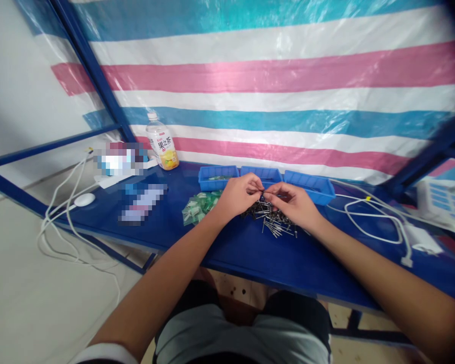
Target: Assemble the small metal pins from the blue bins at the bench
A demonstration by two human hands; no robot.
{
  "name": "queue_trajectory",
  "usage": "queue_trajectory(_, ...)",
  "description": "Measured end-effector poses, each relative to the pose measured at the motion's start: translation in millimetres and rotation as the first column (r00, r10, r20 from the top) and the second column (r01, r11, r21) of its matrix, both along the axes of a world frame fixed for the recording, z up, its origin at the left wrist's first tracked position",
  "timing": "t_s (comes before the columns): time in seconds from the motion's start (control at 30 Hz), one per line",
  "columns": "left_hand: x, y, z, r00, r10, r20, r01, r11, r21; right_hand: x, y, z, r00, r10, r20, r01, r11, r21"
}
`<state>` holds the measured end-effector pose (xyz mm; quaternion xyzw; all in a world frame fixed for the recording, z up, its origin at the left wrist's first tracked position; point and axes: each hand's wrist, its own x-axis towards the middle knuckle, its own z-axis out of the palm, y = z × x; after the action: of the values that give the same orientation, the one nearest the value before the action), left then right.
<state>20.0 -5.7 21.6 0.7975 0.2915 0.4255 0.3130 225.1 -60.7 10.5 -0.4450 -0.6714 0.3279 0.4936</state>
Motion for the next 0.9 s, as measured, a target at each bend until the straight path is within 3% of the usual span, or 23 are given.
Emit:
queue_trajectory(0.33,2,-3,3.5,0.998,-0.005,0.066,0.005,1.0,0.001,5,8,-8.6,0.998,-0.058,0.014,0.058,0.998,0.02)
queue_trajectory(0.5,0,-6,7.0,0.998,0.065,-0.019,-0.065,0.998,0.002,6,6,-3.8,0.999,-0.035,0.012,0.035,0.998,0.047)
queue_trajectory(0.7,-2,-11,10.7,0.997,0.014,-0.078,-0.018,0.999,-0.048,8,4,-4.0,0.989,-0.136,0.058,0.134,0.99,0.031)
queue_trajectory(0.9,0,-8,4.5,0.992,-0.054,-0.11,0.049,0.998,-0.048,11,6,-5.5,0.945,-0.24,0.222,0.183,0.951,0.248)
